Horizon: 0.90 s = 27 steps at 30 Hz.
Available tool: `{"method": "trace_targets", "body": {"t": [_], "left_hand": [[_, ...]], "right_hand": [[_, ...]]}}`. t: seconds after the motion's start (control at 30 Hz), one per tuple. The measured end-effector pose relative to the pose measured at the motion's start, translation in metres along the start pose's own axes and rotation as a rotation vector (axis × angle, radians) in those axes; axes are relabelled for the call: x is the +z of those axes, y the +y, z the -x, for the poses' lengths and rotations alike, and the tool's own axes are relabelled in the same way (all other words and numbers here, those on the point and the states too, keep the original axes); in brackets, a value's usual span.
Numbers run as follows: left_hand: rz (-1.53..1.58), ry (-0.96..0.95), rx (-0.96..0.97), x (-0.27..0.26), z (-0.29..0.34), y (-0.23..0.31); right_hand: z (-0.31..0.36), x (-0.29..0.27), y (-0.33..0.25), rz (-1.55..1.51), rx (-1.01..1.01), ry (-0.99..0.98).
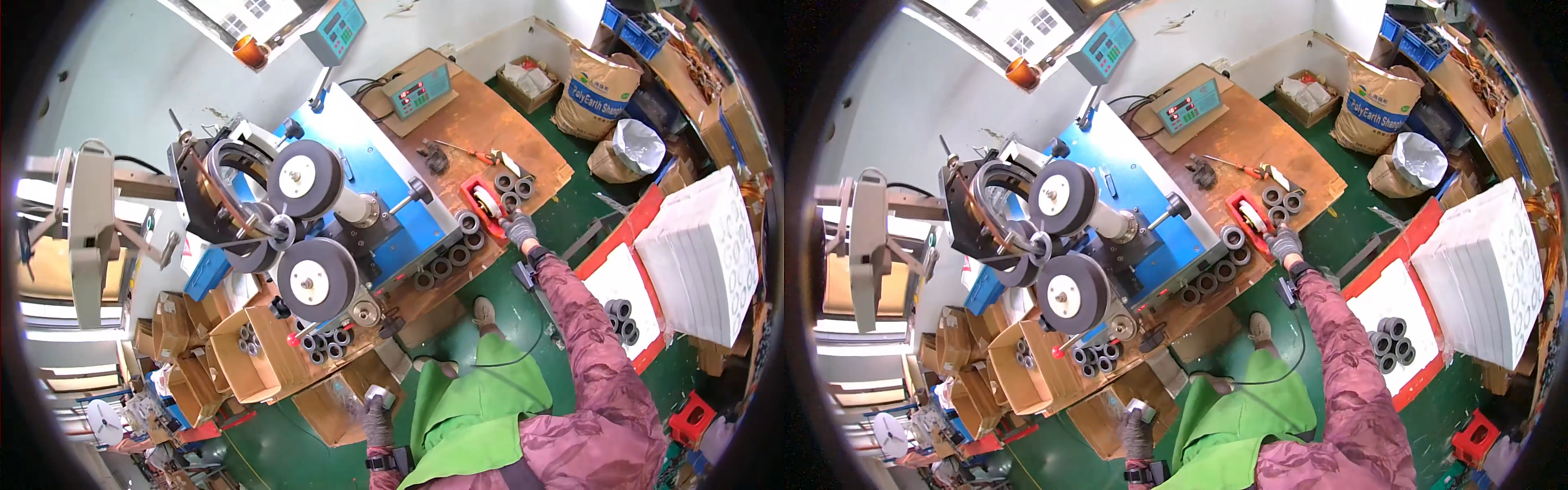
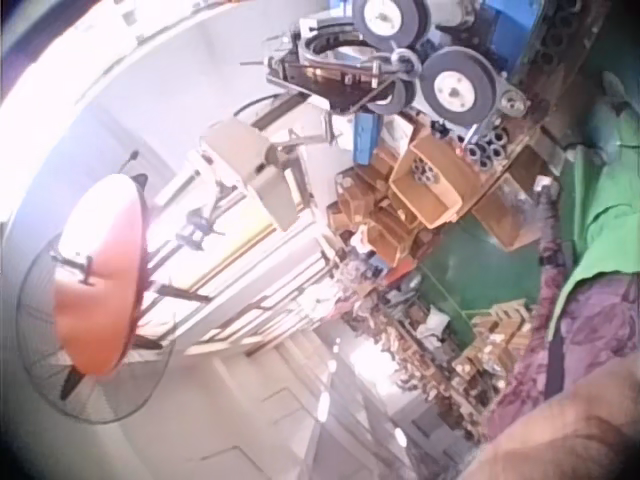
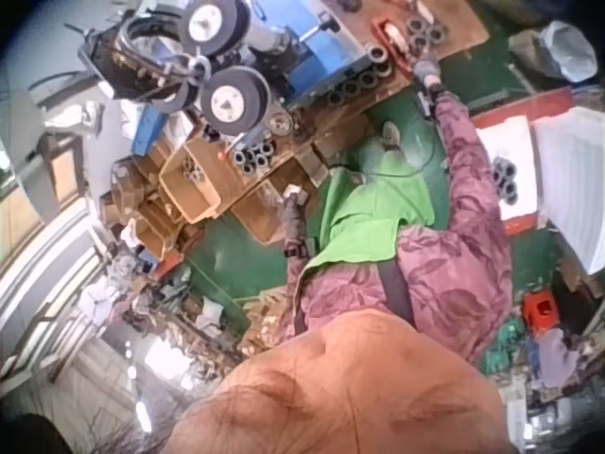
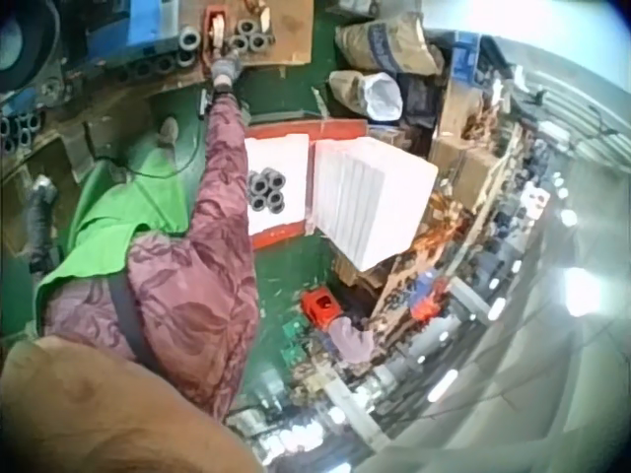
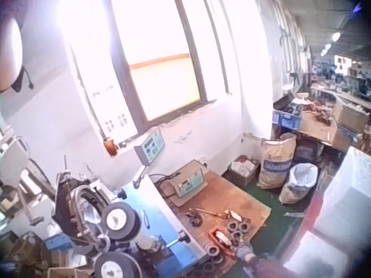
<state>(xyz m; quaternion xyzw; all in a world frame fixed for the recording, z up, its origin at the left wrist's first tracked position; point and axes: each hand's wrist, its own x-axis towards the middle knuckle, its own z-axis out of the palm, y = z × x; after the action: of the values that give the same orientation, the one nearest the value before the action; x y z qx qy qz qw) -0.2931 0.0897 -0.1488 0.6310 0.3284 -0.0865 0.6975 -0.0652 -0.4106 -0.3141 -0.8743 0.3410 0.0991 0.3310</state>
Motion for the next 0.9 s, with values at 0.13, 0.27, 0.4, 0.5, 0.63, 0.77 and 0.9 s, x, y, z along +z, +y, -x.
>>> {"method": "trace_targets", "body": {"t": [0.13, 0.27, 0.4, 0.5, 0.63, 0.77, 0.9], "left_hand": [[0.067, 0.012, -0.017, 0.054, 0.016, 0.018], [0.025, -0.019, -0.042, 0.075, 0.018, 0.027], [0.002, -0.032, -0.061, 0.094, 0.009, 0.03], [-0.124, -0.024, -0.088, 0.098, 0.006, 0.027], [-0.111, -0.056, -0.087, 0.119, 0.006, 0.03], [-0.312, -0.089, -0.075, 0.131, 0.011, 0.043], [-0.271, -0.08, -0.078, 0.134, 0.016, 0.042]], "right_hand": [[-0.018, 0.015, 0.006, -0.045, 0.087, 0.02], [-0.006, 0.002, -0.001, -0.218, 0.014, -0.006], [0.009, -0.017, 0.027, -0.474, -0.005, -0.181], [0.06, -0.049, 0.018, -0.578, 0.108, -0.298], [0.079, -0.054, 0.023, -0.583, 0.155, -0.359], [0.057, -0.013, 0.058, -0.683, 0.078, -0.288], [0.039, 0.004, 0.069, -0.545, -0.056, -0.179]]}}
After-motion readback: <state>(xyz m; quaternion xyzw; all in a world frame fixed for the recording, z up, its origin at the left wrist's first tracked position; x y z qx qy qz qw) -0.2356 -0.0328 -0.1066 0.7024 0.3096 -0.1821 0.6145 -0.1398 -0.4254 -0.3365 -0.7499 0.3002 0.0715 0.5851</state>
